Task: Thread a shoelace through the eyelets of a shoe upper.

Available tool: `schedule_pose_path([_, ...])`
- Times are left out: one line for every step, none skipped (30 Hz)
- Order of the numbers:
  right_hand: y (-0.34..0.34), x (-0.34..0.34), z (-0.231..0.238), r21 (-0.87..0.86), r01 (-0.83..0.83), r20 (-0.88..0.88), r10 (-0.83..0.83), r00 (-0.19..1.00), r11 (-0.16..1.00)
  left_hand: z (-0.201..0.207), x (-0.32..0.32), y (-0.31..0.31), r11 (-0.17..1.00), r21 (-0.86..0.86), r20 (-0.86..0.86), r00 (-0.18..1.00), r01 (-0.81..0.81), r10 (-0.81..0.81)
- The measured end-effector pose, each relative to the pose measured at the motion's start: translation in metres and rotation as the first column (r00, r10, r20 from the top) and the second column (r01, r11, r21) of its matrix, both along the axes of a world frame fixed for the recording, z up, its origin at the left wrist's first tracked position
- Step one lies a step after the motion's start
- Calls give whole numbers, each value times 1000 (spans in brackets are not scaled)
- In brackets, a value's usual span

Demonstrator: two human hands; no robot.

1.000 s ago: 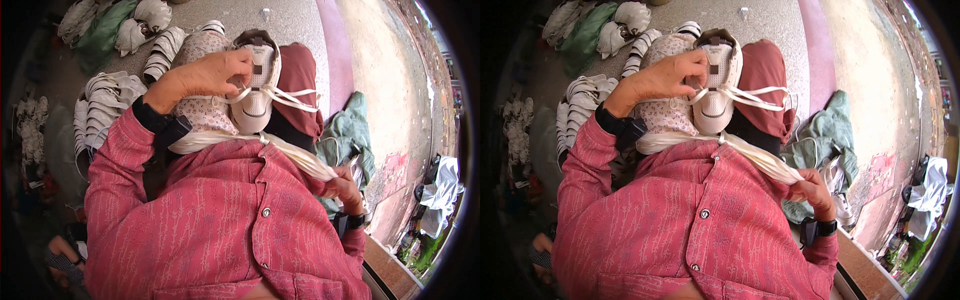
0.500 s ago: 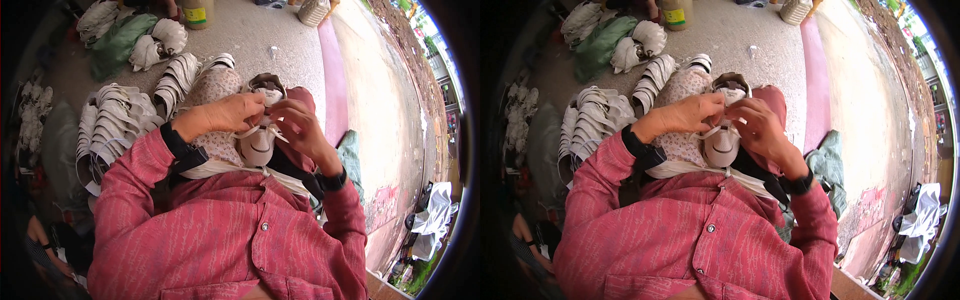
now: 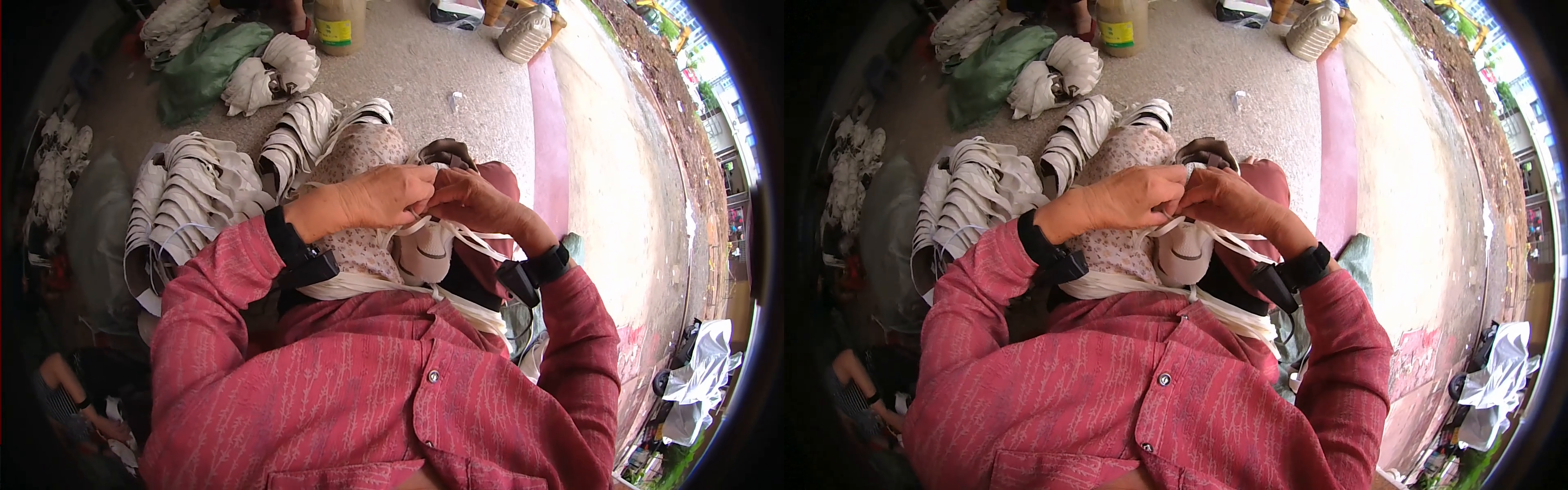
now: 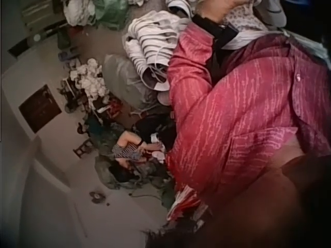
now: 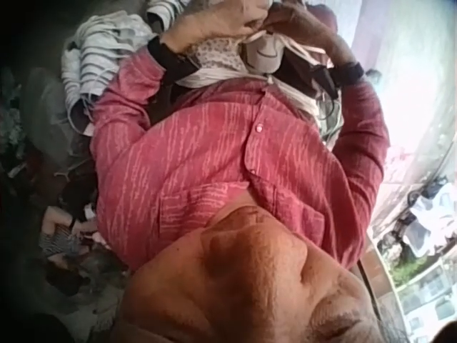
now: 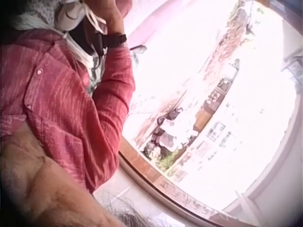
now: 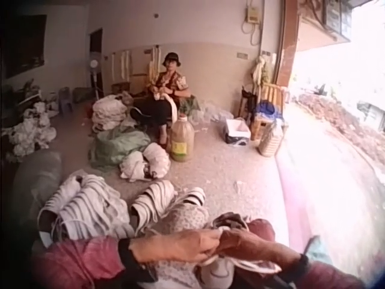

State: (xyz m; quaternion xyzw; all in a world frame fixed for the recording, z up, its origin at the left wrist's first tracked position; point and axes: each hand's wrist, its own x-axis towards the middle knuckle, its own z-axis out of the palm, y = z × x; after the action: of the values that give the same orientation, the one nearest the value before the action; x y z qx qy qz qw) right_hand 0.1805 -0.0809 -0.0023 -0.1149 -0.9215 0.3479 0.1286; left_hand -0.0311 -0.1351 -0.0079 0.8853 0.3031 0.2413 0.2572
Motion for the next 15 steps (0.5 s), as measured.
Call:
schedule_pose_path([1, 0, 0, 3, -1, 0, 1, 1000, 1000, 0, 1, 0, 999, -22, -11, 1000, -27, 26])
schedule_pose_path([-1, -1, 4, -130, 29, 59, -21, 998, 991, -1, 0, -2, 999, -22, -11, 999, -30, 30])
schedule_pose_path([-3, -3, 6, -259, 67, 121, -36, 992, 964, -2, -1, -3, 998, 39, 11, 999, -41, 41])
schedule_pose_path([-4, -5, 8, -260, 64, 122, -33, 992, 963, -3, -1, -4, 994, 99, 33, 998, -53, 50])
schedule_pose_path([-5, -6, 10, -208, 101, 159, -69, 985, 973, -5, 0, -6, 994, 97, 34, 998, -53, 50])
schedule_pose_path([-6, -7, 10, -155, 137, 195, -106, 975, 978, -7, 2, -9, 982, 169, 65, 995, -89, 79])
schedule_pose_path([-4, -7, 8, -157, 137, 196, -105, 975, 978, -9, 3, -10, 963, 239, 98, 990, -126, 105])
schedule_pose_path([-2, -6, 3, -87, 134, 206, -114, 972, 987, -10, 3, -10, 963, 237, 97, 990, -124, 104])
schedule_pose_path([-1, -6, -1, -17, 130, 215, -124, 969, 991, -11, 4, -10, 966, 230, 122, 988, -116, 90])
schedule_pose_path([-2, -6, -4, -19, 133, 214, -126, 969, 991, -12, 5, -10, 969, 223, 148, 986, -108, 76])
schedule_pose_path([-2, -7, -7, 45, 135, 177, -141, 974, 990, -12, 4, -9, 969, 222, 146, 986, -106, 75])
schedule_pose_path([-3, -7, -8, 108, 140, 140, -155, 978, 984, -10, 1, -7, 981, 180, 124, 991, -66, 44])
schedule_pose_path([-4, -6, -8, 108, 143, 139, -158, 978, 984, -9, -1, -6, 990, 137, 102, 995, -25, 11])
schedule_pose_path([-3, -6, -7, 57, 162, 167, -170, 971, 985, -8, -3, -6, 990, 140, 101, 995, -22, 8])
schedule_pose_path([-3, -4, -4, 6, 183, 196, -181, 964, 983, -6, -6, -7, 998, 57, 100, 995, -24, 19])
